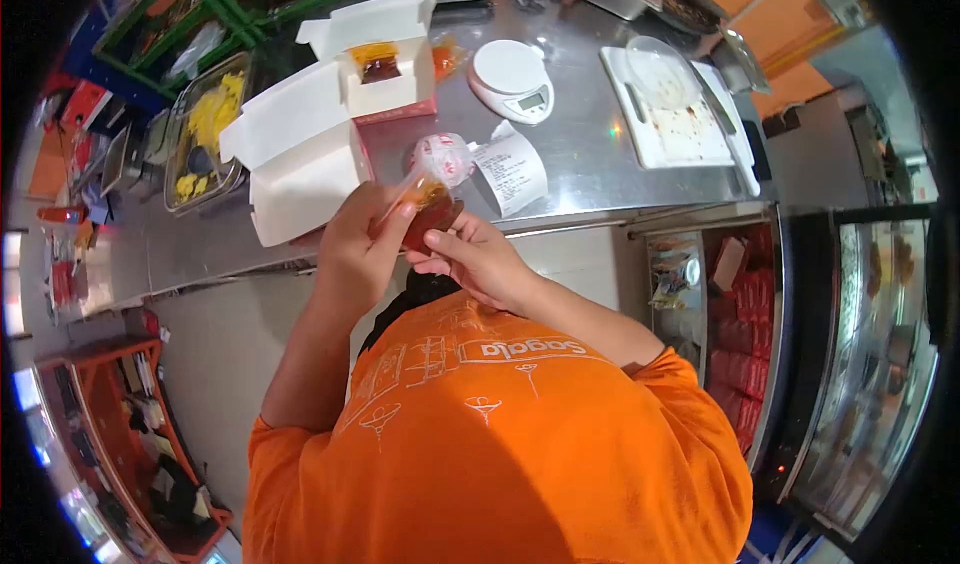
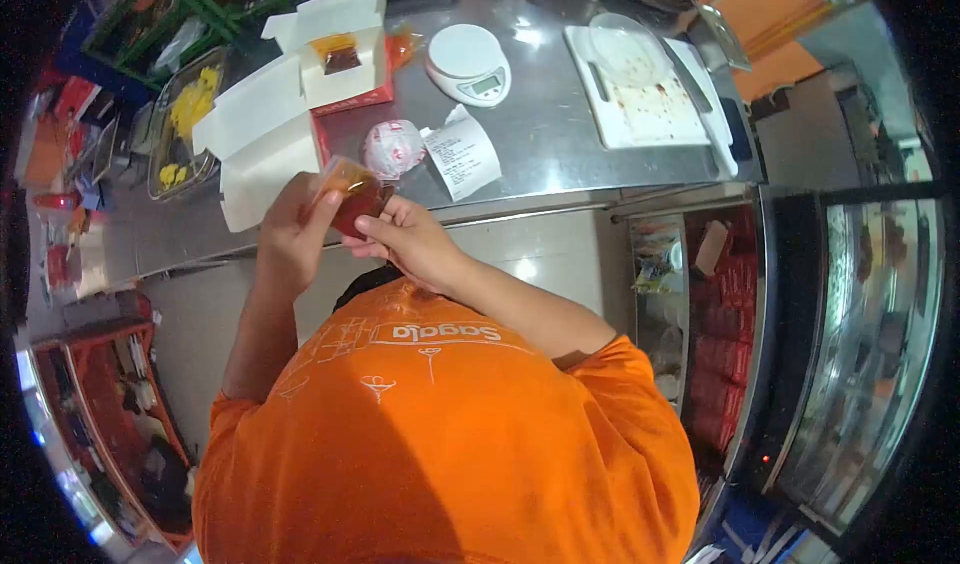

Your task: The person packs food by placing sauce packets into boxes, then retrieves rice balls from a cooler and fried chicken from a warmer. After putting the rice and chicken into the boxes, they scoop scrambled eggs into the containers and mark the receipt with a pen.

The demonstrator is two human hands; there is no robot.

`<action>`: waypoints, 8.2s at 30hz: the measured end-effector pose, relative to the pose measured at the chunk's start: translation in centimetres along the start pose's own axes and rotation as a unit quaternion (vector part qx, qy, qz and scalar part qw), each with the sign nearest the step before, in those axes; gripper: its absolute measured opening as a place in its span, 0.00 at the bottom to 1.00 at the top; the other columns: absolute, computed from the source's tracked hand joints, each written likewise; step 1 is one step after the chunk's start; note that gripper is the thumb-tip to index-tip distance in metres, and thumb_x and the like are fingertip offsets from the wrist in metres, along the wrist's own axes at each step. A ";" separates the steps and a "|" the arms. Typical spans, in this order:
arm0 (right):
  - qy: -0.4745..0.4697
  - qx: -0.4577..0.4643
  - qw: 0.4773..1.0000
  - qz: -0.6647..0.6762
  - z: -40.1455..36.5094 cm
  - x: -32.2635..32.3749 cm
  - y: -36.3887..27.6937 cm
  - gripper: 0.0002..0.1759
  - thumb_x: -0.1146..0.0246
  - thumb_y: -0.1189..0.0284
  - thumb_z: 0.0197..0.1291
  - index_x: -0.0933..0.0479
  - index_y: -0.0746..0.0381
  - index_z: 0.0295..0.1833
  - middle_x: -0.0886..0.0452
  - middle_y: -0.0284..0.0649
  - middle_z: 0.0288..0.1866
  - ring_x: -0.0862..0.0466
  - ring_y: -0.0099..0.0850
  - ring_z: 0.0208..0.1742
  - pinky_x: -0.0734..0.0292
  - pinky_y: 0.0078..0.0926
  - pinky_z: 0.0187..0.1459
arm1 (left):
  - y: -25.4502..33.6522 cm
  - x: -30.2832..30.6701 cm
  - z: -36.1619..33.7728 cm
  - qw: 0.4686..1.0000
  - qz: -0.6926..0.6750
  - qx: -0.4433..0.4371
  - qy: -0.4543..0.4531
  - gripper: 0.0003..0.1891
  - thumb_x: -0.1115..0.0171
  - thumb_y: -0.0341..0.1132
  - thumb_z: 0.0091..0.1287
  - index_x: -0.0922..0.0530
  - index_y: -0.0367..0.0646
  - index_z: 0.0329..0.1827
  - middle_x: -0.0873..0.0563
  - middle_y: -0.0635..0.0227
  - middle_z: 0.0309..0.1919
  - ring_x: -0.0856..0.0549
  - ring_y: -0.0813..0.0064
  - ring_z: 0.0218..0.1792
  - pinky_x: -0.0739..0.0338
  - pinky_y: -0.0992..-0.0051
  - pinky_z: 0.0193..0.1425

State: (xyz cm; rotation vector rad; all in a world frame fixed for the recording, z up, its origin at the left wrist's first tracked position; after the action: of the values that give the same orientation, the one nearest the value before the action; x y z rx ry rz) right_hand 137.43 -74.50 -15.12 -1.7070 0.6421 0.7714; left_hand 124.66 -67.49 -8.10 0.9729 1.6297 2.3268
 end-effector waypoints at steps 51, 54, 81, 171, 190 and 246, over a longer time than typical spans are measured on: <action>0.073 0.130 0.985 -0.090 9.5 -5.8 -1.5 0.19 0.54 0.55 0.67 0.32 0.60 0.50 0.26 0.36 0.48 0.23 0.26 0.45 0.25 0.20 0.39 | -1.0 6.2 3.2 0.991 0.033 0.050 0.117 0.11 0.48 0.36 0.67 0.25 0.36 0.42 0.18 0.59 0.32 0.20 0.73 0.33 0.27 0.76 0.40; 0.047 0.011 0.997 0.057 10.2 -8.4 -0.6 0.27 0.59 0.48 0.66 0.34 0.59 0.55 0.26 0.37 0.50 0.23 0.28 0.49 0.25 0.27 0.44 | -2.8 8.9 2.2 0.989 0.018 0.071 0.129 0.11 0.48 0.36 0.68 0.24 0.36 0.43 0.18 0.64 0.32 0.21 0.80 0.34 0.27 0.78 0.41; -0.114 0.024 0.964 -0.240 36.9 -30.4 21.5 0.12 0.46 0.67 0.64 0.31 0.59 0.50 0.24 0.33 0.40 0.25 0.22 0.38 0.30 0.19 0.40 | -15.6 50.8 -2.5 0.961 0.273 -0.044 0.029 0.11 0.48 0.37 0.64 0.22 0.41 0.42 0.18 0.58 0.35 0.19 0.59 0.38 0.26 0.69 0.43; -0.019 0.241 0.569 -0.786 14.2 -14.7 -5.2 0.05 0.41 0.73 0.54 0.21 0.60 0.35 0.20 0.42 0.30 0.20 0.41 0.33 0.27 0.36 0.40 | -11.5 14.6 -3.7 0.974 -0.157 0.115 0.121 0.27 0.39 0.29 0.60 0.37 0.41 0.63 0.22 0.66 0.48 0.23 0.75 0.48 0.30 0.75 0.52; 0.257 0.229 0.535 -0.771 12.9 -8.7 0.2 0.12 0.40 0.64 0.55 0.26 0.61 0.27 0.22 0.43 0.26 0.22 0.42 0.28 0.29 0.39 0.33 | -14.2 20.3 -2.5 0.993 -0.013 -0.014 -0.120 0.14 0.40 0.27 0.58 0.25 0.38 0.48 0.21 0.64 0.45 0.22 0.72 0.46 0.30 0.74 0.54; 0.658 -0.180 -0.189 -0.706 -145.8 -4.2 9.7 0.26 0.41 0.72 0.46 0.31 0.56 0.56 0.27 0.41 0.53 0.26 0.34 0.51 0.35 0.34 0.52 | 63.5 -85.6 -59.7 0.834 -0.327 -0.379 -0.234 0.42 0.36 0.33 0.53 0.52 0.36 0.67 0.45 0.49 0.62 0.46 0.52 0.64 0.54 0.56 0.68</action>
State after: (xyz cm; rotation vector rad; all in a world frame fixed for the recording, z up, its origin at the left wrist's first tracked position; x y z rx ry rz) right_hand 152.57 -217.87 9.24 1.0403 0.7276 2.4700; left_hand 172.64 -179.59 -0.70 0.5814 0.5841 1.7713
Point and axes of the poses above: each hand's wrist, its own z-axis towards the middle knuckle, its own x-axis out of the back of the hand, y = z × x, the point moved 1 cm from there along z, towards the middle knuckle
